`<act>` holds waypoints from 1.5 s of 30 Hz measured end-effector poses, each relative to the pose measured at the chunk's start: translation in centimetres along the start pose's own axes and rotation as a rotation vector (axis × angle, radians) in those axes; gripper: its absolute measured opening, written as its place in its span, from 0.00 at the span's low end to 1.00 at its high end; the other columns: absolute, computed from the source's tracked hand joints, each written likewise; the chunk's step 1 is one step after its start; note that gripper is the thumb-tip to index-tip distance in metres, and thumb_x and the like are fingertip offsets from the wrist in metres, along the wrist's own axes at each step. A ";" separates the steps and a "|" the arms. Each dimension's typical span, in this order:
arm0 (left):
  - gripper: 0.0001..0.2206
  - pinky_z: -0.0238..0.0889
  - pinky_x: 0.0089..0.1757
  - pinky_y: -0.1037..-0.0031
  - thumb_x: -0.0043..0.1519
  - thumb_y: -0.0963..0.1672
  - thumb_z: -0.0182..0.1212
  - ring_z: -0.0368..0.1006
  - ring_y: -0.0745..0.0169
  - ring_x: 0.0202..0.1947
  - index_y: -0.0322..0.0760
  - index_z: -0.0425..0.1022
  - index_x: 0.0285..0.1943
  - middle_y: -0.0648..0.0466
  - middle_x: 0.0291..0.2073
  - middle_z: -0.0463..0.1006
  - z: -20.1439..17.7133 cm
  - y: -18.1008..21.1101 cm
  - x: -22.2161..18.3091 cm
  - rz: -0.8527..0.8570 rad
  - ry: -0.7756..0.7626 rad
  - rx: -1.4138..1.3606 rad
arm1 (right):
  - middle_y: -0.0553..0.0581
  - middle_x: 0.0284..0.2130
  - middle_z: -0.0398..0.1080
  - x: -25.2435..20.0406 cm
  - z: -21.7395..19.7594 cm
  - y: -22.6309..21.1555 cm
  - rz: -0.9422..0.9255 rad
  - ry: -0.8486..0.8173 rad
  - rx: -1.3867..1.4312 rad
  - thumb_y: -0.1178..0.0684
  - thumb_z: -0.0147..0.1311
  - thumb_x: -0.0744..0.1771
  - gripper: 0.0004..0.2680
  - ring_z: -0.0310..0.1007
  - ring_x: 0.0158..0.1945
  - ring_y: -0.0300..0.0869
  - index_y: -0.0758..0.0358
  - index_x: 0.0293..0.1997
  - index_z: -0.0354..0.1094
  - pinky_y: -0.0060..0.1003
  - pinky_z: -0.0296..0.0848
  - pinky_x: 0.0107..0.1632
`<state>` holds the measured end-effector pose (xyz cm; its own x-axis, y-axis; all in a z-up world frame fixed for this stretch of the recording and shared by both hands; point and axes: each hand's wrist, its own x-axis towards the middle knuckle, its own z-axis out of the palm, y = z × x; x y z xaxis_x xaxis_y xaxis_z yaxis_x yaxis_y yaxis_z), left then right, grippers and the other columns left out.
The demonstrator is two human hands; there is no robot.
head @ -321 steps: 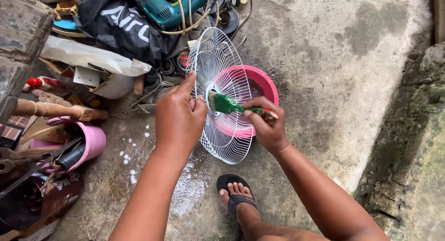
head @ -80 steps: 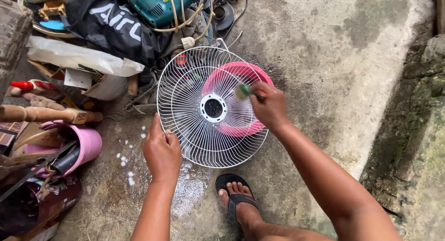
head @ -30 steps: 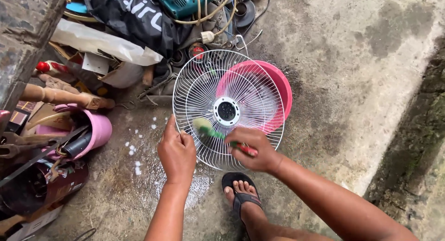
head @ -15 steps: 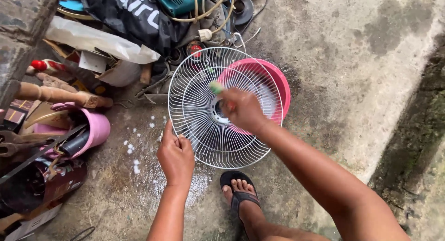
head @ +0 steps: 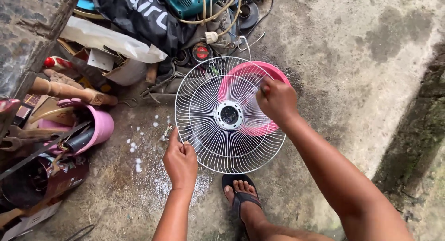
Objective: Cleaning a metal fan grill using a brush and soapy water in a workshop environment.
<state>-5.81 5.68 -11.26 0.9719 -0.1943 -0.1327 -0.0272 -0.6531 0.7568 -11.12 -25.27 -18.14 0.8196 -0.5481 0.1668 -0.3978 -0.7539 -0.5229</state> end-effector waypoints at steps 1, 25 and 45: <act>0.25 0.57 0.25 0.76 0.57 0.33 0.51 0.59 0.67 0.16 0.22 0.68 0.67 0.56 0.15 0.68 0.1 0.2 0.1 0.007 0.010 0.007 | 0.49 0.23 0.73 2.0 0.6 -0.3 -0.128 0.143 -0.038 0.53 0.59 0.61 0.04 0.78 0.29 0.49 0.44 0.33 0.72 0.41 0.76 0.35; 0.23 0.56 0.25 0.77 0.59 0.33 0.51 0.58 0.68 0.17 0.21 0.67 0.67 0.56 0.16 0.67 0.3 0.4 0.4 -0.003 0.036 -0.103 | 0.50 0.32 0.74 2.7 -1.1 0.3 -0.180 -0.092 -0.031 0.53 0.62 0.59 0.09 0.78 0.34 0.52 0.38 0.38 0.76 0.47 0.76 0.39; 0.25 0.63 0.29 0.69 0.57 0.37 0.56 0.65 0.64 0.19 0.34 0.69 0.68 0.57 0.17 0.70 2.2 -1.4 -0.5 -0.121 0.034 -0.100 | 0.58 0.28 0.78 -6.5 -3.3 -4.7 0.129 -0.144 0.551 0.63 0.56 0.59 0.12 0.76 0.31 0.44 0.52 0.38 0.81 0.37 0.74 0.37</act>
<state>-6.71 5.12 -13.65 0.9741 -0.0926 -0.2064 0.1124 -0.5938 0.7968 -15.93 -19.32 -13.99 0.8422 -0.5387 -0.0223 -0.2565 -0.3640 -0.8954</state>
